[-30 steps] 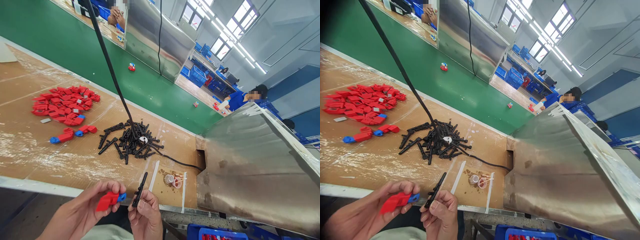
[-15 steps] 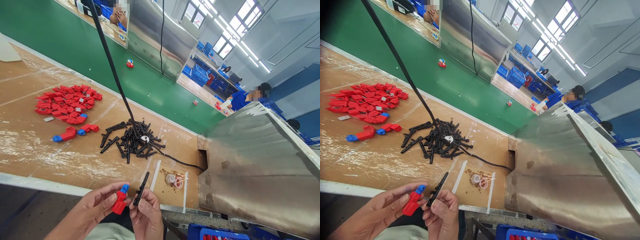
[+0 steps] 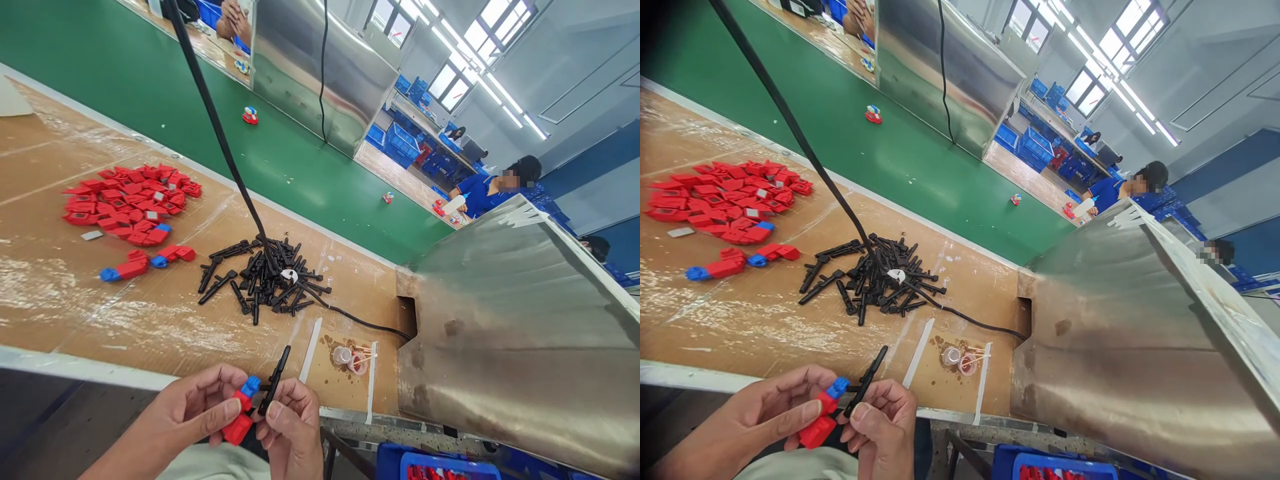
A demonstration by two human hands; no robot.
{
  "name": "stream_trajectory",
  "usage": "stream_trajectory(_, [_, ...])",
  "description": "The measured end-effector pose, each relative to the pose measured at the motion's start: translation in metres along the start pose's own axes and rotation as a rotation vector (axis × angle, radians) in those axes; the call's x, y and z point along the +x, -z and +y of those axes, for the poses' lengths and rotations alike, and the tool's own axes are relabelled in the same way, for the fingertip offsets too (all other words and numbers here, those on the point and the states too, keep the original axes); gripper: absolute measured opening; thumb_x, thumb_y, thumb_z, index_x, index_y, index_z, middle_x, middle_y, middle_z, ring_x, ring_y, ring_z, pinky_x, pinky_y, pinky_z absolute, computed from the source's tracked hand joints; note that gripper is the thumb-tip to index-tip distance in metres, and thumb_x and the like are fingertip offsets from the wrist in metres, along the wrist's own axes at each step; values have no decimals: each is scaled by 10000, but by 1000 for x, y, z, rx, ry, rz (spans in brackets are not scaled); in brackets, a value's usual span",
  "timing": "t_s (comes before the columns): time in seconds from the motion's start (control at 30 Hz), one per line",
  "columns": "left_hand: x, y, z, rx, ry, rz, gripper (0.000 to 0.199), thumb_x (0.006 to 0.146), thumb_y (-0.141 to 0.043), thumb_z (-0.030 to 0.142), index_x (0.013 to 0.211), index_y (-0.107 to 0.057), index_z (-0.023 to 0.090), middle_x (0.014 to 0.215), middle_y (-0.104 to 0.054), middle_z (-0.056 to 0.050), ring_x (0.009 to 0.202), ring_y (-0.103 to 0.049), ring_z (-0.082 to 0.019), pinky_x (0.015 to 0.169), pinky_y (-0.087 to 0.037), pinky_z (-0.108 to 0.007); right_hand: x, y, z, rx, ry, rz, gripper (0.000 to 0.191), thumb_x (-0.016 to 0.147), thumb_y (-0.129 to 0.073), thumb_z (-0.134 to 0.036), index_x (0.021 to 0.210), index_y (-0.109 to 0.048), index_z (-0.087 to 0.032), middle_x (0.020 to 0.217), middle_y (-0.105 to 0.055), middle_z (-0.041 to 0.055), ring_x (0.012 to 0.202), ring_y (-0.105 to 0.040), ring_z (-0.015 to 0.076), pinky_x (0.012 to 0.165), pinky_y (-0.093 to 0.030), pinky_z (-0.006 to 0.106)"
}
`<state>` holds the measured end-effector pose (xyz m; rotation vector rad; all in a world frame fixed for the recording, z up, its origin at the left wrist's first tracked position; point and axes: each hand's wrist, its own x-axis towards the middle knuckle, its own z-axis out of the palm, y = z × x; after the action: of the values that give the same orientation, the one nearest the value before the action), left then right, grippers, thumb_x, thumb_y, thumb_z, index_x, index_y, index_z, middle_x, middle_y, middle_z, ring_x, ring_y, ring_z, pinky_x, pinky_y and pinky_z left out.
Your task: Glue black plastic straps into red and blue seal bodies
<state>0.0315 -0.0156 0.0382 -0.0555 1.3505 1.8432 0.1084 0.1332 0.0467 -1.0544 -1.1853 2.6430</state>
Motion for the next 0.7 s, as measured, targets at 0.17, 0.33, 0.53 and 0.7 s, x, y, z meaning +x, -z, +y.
stream_trajectory(0.17, [-9, -18, 16, 0, -45, 142, 614, 552, -982, 767, 780, -816, 220, 628, -713, -12, 600, -604, -186, 501, -478, -250, 1, -1, 0, -19, -6, 16, 536, 384, -1057, -510, 593, -705, -164, 507, -678, 16, 377, -464, 47, 385, -273, 135])
stream_trajectory(0.33, [-12, -24, 19, 37, -53, 181, 625, 505, -984, 781, 751, -820, 230, 626, -720, -22, 611, -615, -218, 546, -502, -292, 1, 2, 9, -45, 48, 73, 531, 395, -1048, -523, 607, -706, -176, 461, -563, -50, 386, -453, 62, 393, -307, 160])
stream_trajectory(0.53, [-13, -23, 15, 119, -101, 207, 510, 601, -954, 743, 726, -839, 261, 657, -719, -24, 670, -660, -245, 650, -552, -310, 2, 4, 20, -87, 199, 178, 516, 415, -1046, -542, 627, -732, -191, 491, -610, -32, 429, -514, 101, 450, -431, 210])
stream_trajectory(0.7, [-12, -20, 19, 228, -160, 179, 446, 688, -919, 707, 685, -829, 270, 659, -697, -19, 658, -687, -245, 648, -560, -292, 3, 1, 22, -86, 208, 155, 446, 447, -1032, -501, 584, -739, -195, 481, -602, -29, 422, -470, 99, 442, -430, 228])
